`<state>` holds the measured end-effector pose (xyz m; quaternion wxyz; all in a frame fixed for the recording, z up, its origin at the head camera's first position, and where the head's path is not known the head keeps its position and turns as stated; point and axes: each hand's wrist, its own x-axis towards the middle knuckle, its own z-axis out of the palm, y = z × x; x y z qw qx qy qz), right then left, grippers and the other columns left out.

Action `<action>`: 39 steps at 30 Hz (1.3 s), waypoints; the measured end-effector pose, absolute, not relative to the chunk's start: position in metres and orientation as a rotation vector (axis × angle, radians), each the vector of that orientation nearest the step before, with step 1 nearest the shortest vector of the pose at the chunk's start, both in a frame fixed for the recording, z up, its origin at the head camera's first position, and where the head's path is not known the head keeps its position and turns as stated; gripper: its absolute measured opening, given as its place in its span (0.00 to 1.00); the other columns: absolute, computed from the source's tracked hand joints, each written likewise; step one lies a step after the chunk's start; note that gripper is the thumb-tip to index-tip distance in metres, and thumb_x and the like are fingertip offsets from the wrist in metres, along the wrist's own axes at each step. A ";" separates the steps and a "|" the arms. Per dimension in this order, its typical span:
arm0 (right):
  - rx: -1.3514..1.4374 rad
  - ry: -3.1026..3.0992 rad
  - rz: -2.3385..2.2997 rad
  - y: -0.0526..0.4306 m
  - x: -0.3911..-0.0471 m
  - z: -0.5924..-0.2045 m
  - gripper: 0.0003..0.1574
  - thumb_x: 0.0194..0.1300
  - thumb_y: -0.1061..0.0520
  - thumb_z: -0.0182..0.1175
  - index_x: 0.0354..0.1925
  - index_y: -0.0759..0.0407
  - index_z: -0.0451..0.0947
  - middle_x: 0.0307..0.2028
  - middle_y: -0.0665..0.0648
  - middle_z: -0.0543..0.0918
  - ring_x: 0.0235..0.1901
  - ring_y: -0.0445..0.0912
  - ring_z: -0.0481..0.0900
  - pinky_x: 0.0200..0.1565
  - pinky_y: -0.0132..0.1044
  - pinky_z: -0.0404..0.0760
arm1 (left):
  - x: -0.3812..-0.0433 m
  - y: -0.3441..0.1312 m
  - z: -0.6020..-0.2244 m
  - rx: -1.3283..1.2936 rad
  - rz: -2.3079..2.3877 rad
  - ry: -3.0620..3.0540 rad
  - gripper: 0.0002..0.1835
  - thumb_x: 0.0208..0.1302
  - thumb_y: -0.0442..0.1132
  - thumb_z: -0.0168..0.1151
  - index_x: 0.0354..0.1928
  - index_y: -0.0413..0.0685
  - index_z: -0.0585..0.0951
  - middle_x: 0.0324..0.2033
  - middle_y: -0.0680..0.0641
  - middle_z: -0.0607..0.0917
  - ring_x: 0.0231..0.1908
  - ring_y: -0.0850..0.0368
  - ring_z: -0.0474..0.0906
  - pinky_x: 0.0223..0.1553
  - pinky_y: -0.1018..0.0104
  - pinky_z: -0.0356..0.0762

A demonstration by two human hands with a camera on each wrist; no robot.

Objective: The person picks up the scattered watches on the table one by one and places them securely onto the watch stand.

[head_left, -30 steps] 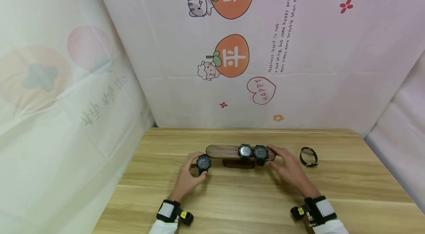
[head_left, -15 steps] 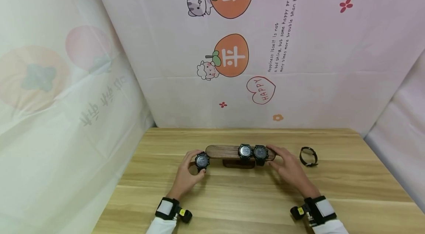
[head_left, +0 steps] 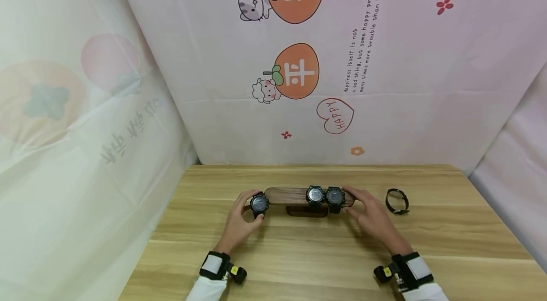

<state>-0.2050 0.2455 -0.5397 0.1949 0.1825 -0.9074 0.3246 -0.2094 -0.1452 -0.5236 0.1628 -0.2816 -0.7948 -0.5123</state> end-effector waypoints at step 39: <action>0.498 -2.549 0.923 0.244 -0.203 -0.537 0.42 0.58 0.60 0.68 0.68 0.47 0.67 0.56 0.57 0.77 0.54 0.53 0.73 0.51 0.57 0.78 | -0.226 -0.133 -0.519 -0.810 -1.481 -2.254 0.37 0.51 0.23 0.67 0.65 0.44 0.70 0.59 0.35 0.72 0.58 0.42 0.70 0.50 0.48 0.80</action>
